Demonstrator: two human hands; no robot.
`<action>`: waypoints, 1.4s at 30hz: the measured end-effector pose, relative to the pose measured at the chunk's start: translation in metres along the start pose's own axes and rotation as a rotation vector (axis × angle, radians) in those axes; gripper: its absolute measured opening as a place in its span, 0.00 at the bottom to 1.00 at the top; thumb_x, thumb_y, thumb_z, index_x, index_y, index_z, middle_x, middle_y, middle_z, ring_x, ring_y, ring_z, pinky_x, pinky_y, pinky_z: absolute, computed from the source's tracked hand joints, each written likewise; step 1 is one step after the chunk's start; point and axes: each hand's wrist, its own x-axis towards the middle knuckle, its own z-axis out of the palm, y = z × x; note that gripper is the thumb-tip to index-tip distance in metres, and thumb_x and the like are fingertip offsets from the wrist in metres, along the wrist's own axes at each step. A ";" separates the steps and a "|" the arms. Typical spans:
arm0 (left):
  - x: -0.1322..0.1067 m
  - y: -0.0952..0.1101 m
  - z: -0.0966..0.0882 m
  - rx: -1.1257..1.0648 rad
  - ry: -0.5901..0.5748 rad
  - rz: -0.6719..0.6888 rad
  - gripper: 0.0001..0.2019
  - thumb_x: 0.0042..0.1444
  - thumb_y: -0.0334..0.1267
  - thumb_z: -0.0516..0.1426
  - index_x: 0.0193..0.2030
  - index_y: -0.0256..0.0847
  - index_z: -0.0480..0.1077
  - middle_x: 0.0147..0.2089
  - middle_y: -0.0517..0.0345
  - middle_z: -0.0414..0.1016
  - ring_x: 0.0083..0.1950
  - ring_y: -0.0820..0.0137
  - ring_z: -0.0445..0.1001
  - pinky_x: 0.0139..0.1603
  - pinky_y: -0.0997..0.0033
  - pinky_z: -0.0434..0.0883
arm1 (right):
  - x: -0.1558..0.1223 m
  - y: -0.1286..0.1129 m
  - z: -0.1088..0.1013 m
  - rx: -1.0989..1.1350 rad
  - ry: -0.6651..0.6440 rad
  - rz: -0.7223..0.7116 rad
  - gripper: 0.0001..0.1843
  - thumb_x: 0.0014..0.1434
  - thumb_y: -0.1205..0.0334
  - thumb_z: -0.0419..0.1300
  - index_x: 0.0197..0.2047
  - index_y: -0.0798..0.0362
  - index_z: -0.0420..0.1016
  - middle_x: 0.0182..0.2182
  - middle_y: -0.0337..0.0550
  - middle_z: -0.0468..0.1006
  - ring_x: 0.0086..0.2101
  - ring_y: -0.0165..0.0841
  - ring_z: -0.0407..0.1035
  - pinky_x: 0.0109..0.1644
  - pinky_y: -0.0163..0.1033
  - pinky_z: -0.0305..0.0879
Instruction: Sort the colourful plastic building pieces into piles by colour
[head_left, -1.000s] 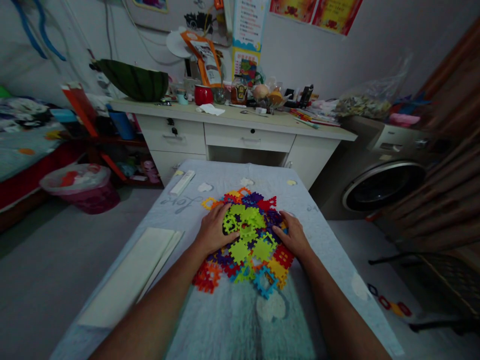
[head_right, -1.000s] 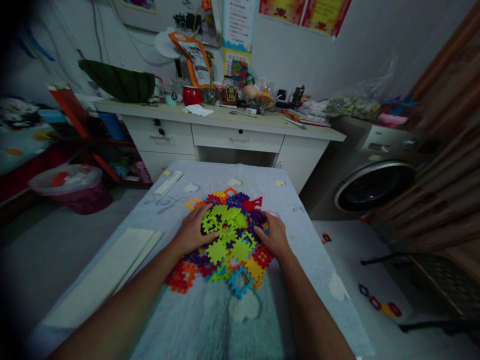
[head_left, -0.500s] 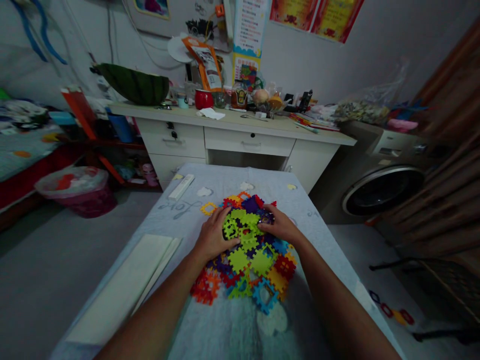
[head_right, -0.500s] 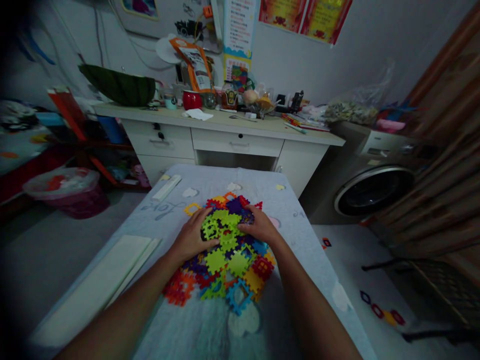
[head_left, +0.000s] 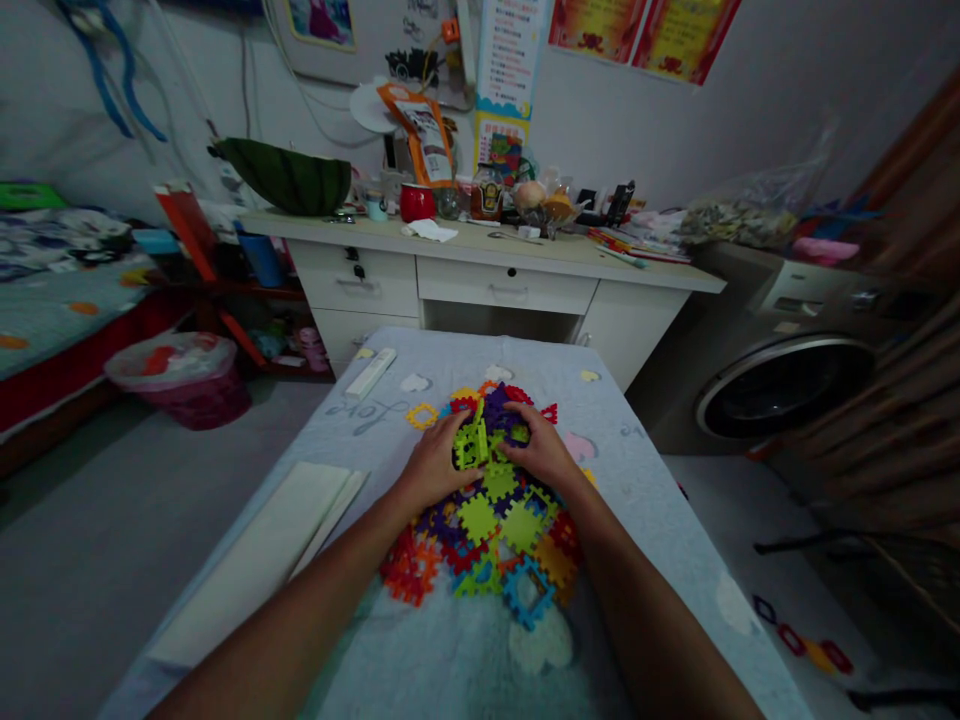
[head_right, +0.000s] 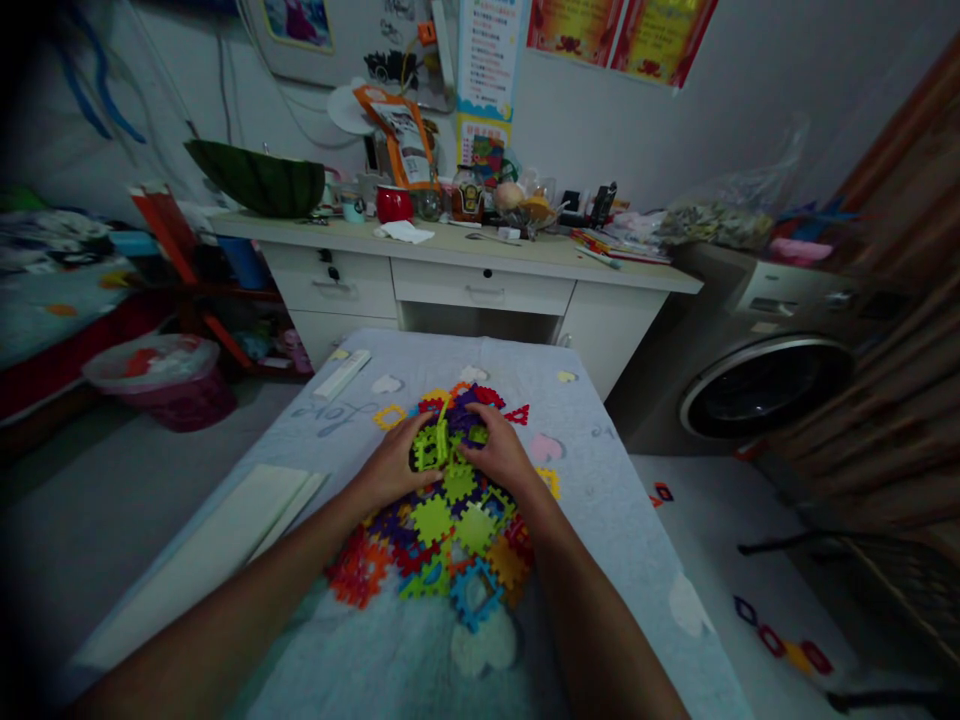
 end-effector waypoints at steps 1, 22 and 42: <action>0.002 -0.001 0.000 -0.011 -0.002 -0.012 0.42 0.40 0.41 0.67 0.64 0.40 0.58 0.64 0.44 0.64 0.65 0.53 0.62 0.65 0.51 0.61 | 0.001 -0.002 -0.001 0.036 0.012 -0.008 0.32 0.49 0.64 0.65 0.58 0.51 0.65 0.55 0.48 0.70 0.54 0.38 0.65 0.61 0.45 0.59; 0.018 -0.013 -0.033 -0.217 0.057 -0.190 0.22 0.59 0.44 0.48 0.56 0.40 0.67 0.49 0.54 0.76 0.48 0.64 0.74 0.53 0.63 0.68 | -0.031 0.000 -0.048 -0.348 -0.135 0.154 0.31 0.53 0.54 0.62 0.59 0.51 0.65 0.59 0.54 0.65 0.60 0.45 0.58 0.64 0.55 0.53; -0.075 0.018 -0.035 0.145 -0.302 -0.051 0.65 0.27 0.46 0.72 0.72 0.46 0.42 0.75 0.40 0.32 0.73 0.43 0.40 0.68 0.45 0.52 | -0.087 -0.007 -0.041 -0.456 -0.337 0.274 0.57 0.41 0.52 0.71 0.70 0.49 0.49 0.66 0.54 0.56 0.62 0.52 0.52 0.63 0.60 0.50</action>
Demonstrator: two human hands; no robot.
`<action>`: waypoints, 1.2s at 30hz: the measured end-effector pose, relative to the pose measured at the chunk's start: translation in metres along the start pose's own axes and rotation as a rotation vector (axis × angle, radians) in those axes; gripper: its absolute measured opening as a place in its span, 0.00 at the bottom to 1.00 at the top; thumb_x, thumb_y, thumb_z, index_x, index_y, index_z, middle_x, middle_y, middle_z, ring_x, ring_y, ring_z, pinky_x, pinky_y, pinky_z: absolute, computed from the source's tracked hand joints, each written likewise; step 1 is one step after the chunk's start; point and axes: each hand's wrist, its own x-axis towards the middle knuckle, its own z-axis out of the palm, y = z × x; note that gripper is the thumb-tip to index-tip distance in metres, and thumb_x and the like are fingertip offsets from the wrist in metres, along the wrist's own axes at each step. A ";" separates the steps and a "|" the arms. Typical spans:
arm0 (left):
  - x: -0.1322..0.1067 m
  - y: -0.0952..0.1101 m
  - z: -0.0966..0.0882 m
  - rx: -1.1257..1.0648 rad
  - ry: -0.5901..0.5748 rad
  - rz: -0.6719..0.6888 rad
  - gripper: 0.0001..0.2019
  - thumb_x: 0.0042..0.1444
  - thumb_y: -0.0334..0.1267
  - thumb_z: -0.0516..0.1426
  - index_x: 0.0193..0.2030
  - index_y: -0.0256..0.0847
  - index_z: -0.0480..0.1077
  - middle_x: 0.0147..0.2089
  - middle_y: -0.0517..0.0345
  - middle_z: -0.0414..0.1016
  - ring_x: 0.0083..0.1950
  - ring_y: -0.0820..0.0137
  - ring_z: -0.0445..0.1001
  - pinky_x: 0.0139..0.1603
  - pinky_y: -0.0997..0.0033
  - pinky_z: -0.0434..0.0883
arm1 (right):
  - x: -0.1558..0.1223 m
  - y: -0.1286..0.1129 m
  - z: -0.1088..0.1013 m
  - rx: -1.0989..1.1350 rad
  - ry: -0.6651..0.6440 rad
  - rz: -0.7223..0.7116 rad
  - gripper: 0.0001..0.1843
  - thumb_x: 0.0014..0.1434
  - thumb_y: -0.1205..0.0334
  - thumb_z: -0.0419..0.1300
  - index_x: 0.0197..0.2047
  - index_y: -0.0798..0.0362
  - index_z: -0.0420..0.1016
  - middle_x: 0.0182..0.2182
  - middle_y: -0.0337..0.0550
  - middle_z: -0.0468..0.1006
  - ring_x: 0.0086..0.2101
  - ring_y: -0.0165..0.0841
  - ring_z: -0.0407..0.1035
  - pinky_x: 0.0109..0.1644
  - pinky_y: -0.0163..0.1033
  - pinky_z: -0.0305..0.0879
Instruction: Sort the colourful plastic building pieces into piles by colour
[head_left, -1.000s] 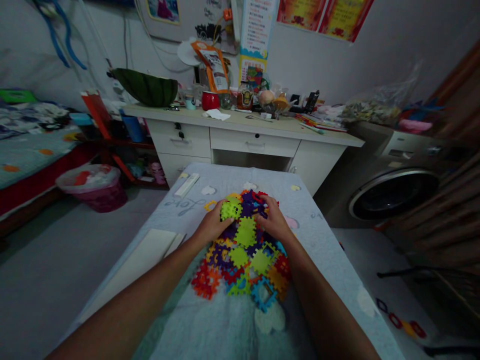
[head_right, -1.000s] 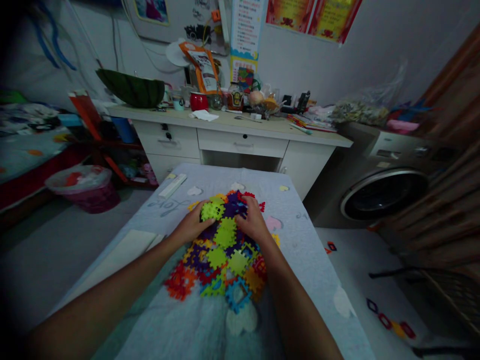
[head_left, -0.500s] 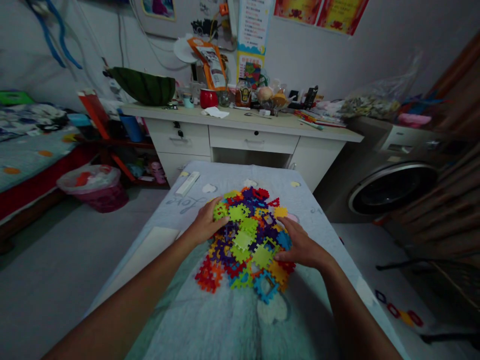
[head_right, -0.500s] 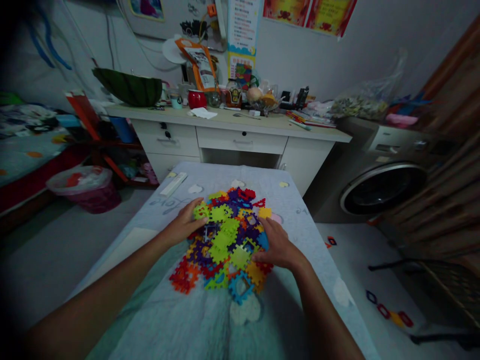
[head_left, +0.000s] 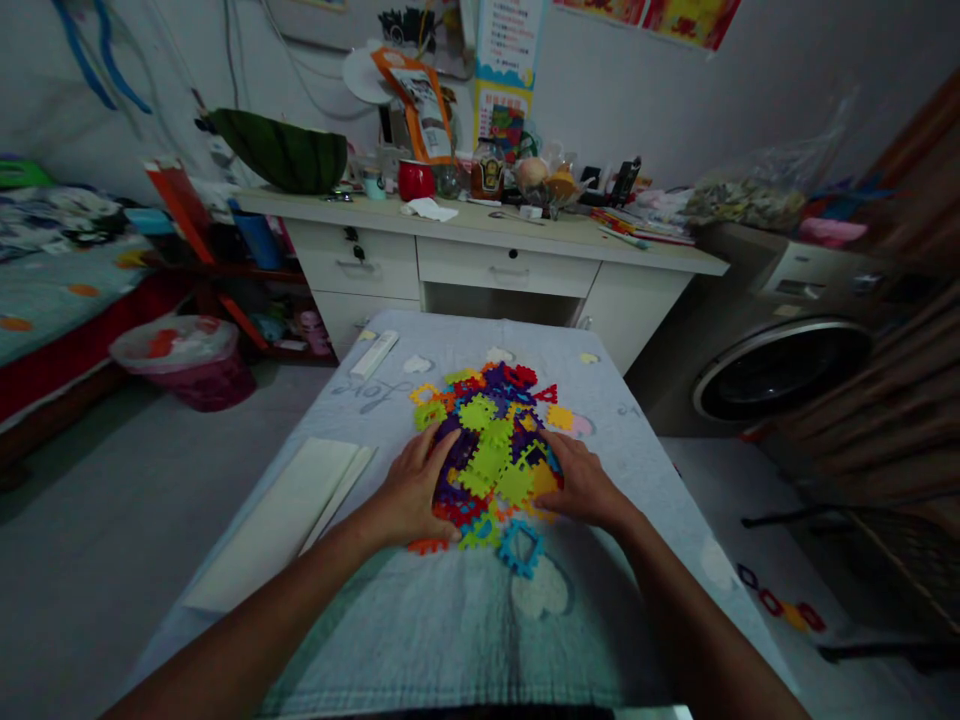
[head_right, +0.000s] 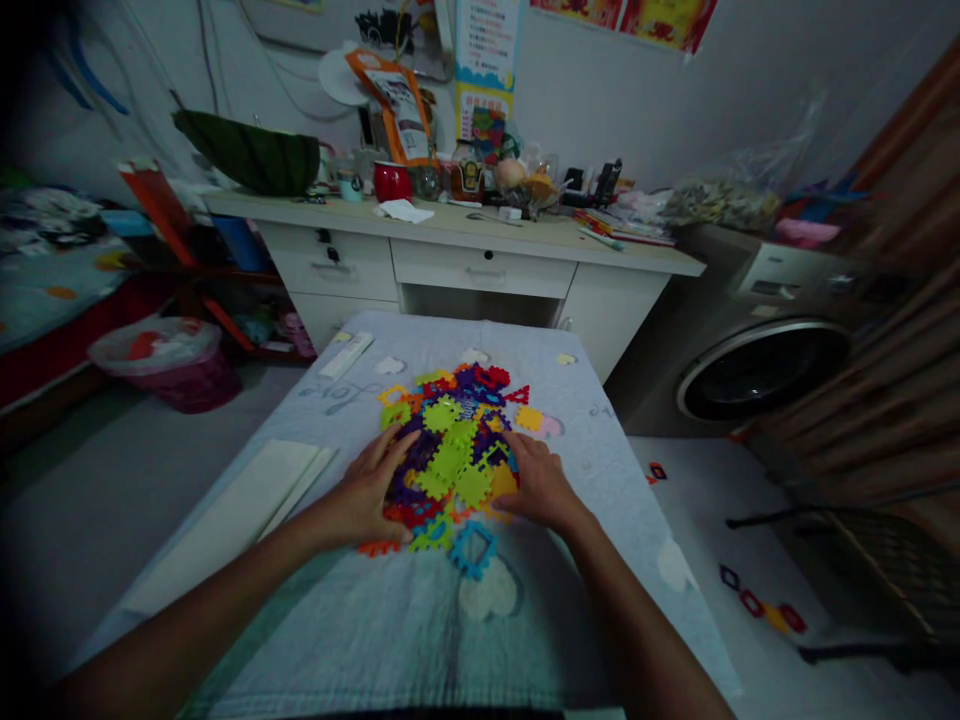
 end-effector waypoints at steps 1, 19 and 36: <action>0.003 0.002 0.000 -0.024 0.019 0.015 0.64 0.27 0.44 0.72 0.72 0.46 0.42 0.74 0.41 0.33 0.73 0.44 0.42 0.68 0.46 0.53 | 0.004 0.000 0.000 -0.001 0.013 -0.017 0.56 0.42 0.53 0.70 0.70 0.50 0.49 0.65 0.55 0.57 0.62 0.51 0.53 0.62 0.59 0.51; 0.064 0.019 -0.020 -0.782 -0.038 -0.139 0.40 0.47 0.57 0.62 0.66 0.45 0.59 0.65 0.50 0.65 0.65 0.56 0.65 0.62 0.56 0.65 | 0.060 -0.042 0.007 0.432 0.204 -0.185 0.36 0.48 0.63 0.65 0.61 0.49 0.63 0.57 0.47 0.70 0.57 0.41 0.64 0.62 0.49 0.58; 0.085 0.011 -0.025 -0.681 0.285 -0.239 0.16 0.52 0.33 0.53 0.49 0.41 0.70 0.51 0.51 0.72 0.51 0.64 0.73 0.51 0.59 0.72 | 0.084 -0.019 -0.015 0.103 0.340 -0.009 0.30 0.47 0.69 0.57 0.56 0.49 0.68 0.61 0.49 0.63 0.61 0.45 0.55 0.64 0.56 0.49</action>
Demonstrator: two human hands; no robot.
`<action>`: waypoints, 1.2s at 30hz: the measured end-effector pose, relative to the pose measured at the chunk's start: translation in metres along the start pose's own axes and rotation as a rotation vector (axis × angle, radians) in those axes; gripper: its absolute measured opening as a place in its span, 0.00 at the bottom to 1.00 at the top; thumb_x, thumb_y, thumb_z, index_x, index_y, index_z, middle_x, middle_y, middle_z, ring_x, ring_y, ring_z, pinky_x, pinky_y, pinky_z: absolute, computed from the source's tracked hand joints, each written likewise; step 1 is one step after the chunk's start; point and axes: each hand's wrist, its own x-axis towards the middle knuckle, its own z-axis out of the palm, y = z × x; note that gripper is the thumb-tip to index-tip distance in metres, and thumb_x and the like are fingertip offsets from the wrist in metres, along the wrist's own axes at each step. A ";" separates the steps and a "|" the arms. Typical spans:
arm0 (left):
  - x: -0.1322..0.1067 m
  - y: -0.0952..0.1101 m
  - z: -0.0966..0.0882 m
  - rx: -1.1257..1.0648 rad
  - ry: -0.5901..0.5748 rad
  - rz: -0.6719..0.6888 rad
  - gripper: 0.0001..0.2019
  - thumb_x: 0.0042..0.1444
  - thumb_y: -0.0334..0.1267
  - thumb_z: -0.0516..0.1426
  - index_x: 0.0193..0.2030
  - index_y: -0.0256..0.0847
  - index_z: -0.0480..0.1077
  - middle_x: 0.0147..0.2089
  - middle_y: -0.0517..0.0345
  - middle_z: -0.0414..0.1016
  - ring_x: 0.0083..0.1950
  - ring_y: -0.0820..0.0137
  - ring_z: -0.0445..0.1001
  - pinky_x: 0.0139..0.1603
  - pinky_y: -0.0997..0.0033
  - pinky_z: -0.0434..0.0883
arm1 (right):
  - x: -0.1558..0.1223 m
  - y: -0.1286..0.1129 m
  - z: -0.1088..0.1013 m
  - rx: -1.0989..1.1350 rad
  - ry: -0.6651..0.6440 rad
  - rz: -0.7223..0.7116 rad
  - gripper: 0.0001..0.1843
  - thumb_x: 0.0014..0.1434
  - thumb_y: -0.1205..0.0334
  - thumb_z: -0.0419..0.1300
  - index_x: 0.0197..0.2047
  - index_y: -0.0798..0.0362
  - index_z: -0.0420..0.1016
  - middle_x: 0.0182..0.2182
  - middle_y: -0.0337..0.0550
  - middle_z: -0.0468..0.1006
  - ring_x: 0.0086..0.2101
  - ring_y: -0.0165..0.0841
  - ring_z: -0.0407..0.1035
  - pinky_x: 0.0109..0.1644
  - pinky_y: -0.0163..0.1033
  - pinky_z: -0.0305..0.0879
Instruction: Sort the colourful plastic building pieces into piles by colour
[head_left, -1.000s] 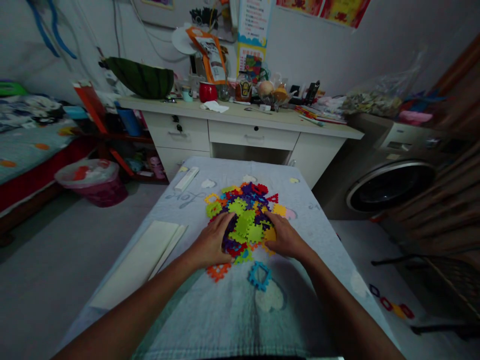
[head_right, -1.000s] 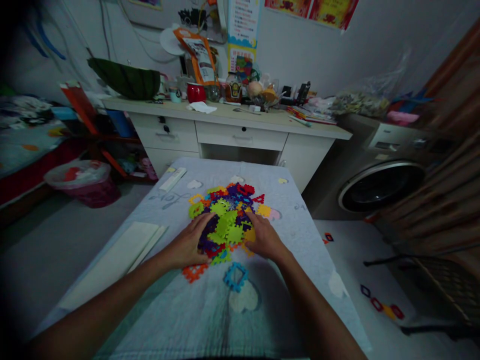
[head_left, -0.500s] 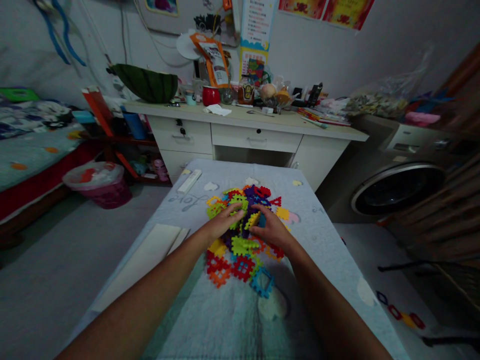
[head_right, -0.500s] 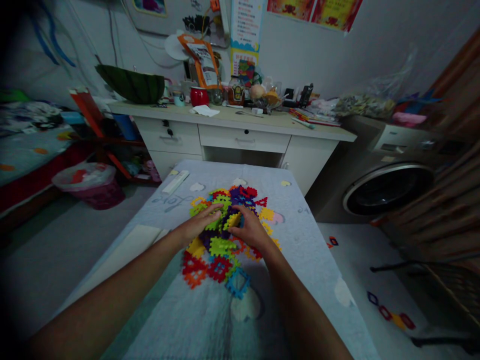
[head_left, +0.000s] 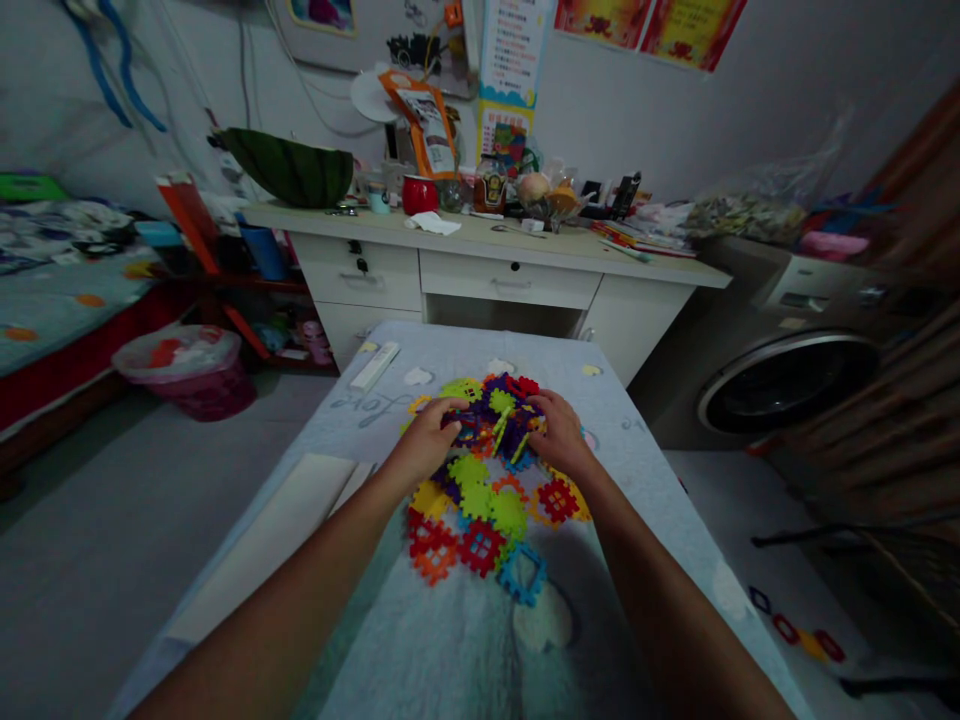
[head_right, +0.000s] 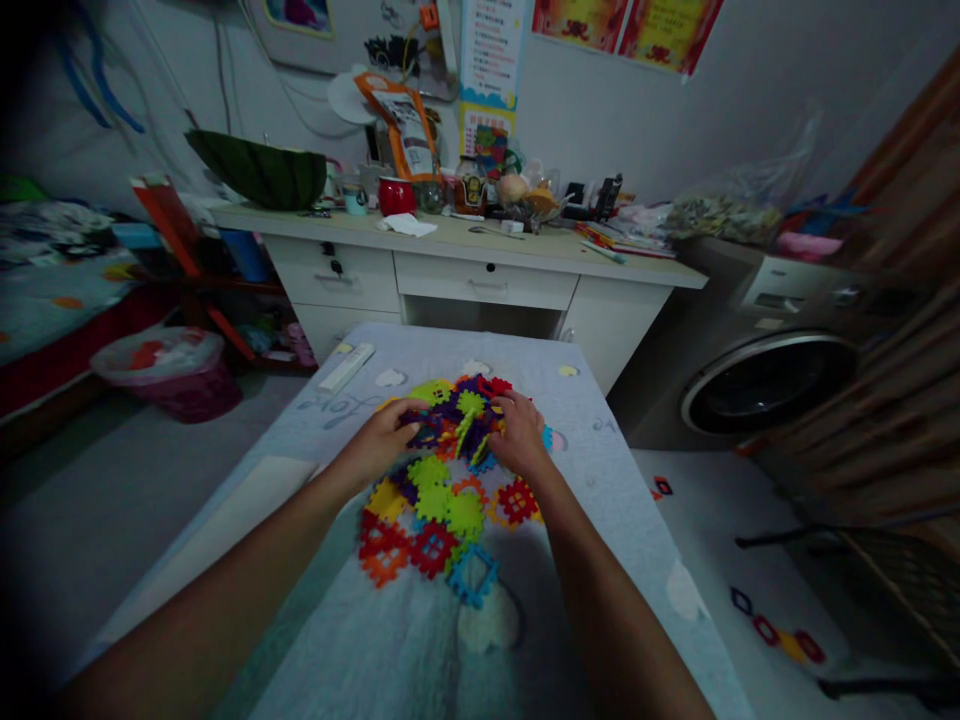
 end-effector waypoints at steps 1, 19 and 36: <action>-0.002 -0.003 -0.005 0.103 0.028 0.061 0.16 0.51 0.32 0.53 0.47 0.40 0.70 0.51 0.51 0.72 0.53 0.63 0.71 0.55 0.58 0.70 | 0.000 -0.003 0.002 0.022 -0.024 -0.062 0.30 0.48 0.68 0.57 0.56 0.50 0.68 0.61 0.50 0.64 0.60 0.45 0.56 0.64 0.55 0.50; -0.053 -0.011 -0.020 0.888 -0.053 0.181 0.23 0.57 0.37 0.53 0.61 0.45 0.64 0.67 0.50 0.60 0.62 0.53 0.62 0.61 0.52 0.63 | -0.004 -0.005 -0.012 -0.255 -0.043 0.053 0.07 0.55 0.68 0.54 0.35 0.52 0.73 0.37 0.47 0.75 0.41 0.38 0.67 0.47 0.42 0.58; -0.080 -0.025 -0.013 0.808 -0.256 0.165 0.38 0.49 0.45 0.61 0.68 0.48 0.55 0.74 0.44 0.43 0.72 0.47 0.45 0.68 0.45 0.50 | 0.042 0.011 -0.019 -0.219 -0.042 0.019 0.24 0.51 0.66 0.60 0.54 0.49 0.72 0.54 0.50 0.71 0.52 0.46 0.66 0.54 0.52 0.61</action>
